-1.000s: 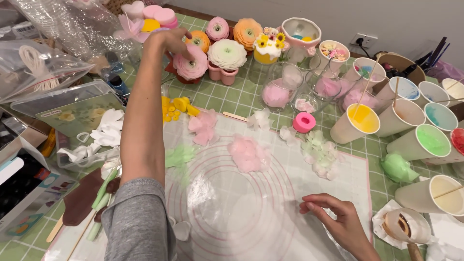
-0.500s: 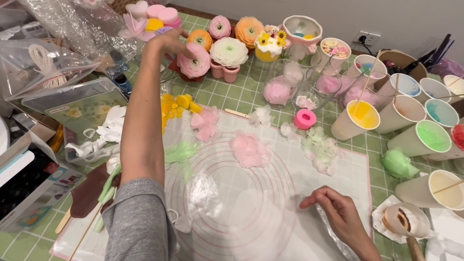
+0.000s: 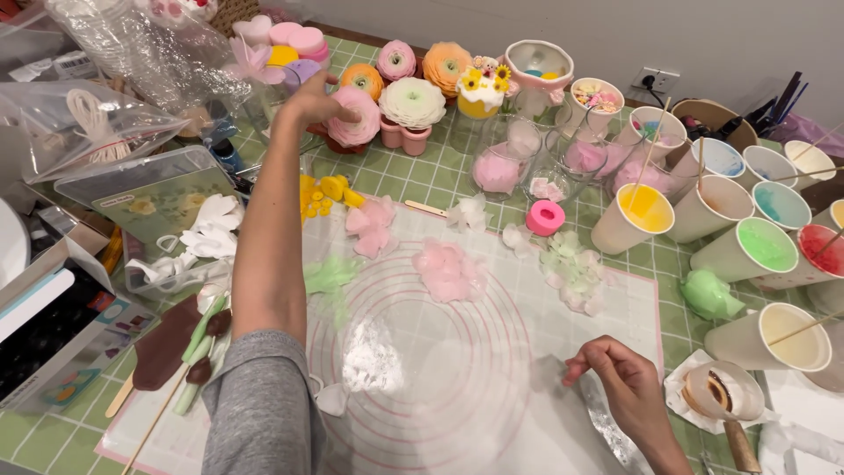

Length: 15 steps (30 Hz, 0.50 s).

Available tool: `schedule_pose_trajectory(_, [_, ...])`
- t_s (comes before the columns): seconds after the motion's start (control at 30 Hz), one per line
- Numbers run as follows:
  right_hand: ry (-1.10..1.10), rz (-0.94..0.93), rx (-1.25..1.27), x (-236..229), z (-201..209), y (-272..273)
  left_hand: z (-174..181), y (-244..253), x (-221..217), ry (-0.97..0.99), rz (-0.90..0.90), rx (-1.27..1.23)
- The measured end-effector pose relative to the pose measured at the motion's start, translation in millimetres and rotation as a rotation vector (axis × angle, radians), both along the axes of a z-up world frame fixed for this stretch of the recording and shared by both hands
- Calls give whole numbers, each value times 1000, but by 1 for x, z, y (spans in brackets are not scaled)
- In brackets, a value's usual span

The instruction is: Assembling a decorative wax flower by shaping pink petals around a stem and trimming with scissors.

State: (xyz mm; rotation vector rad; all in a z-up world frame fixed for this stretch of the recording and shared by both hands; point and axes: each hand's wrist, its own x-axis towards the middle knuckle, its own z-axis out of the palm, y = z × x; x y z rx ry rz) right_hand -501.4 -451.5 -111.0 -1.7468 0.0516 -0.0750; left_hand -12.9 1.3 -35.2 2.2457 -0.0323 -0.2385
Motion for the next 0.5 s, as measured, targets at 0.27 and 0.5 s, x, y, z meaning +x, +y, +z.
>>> schedule_pose_trajectory(0.27, [28,-23,20,-7,-5,-12,1,25,4,9,-7,-161])
schedule_pose_trajectory(0.5, [54,-14,57,-9,-12,-10,-6,31,10,12,-36,-206])
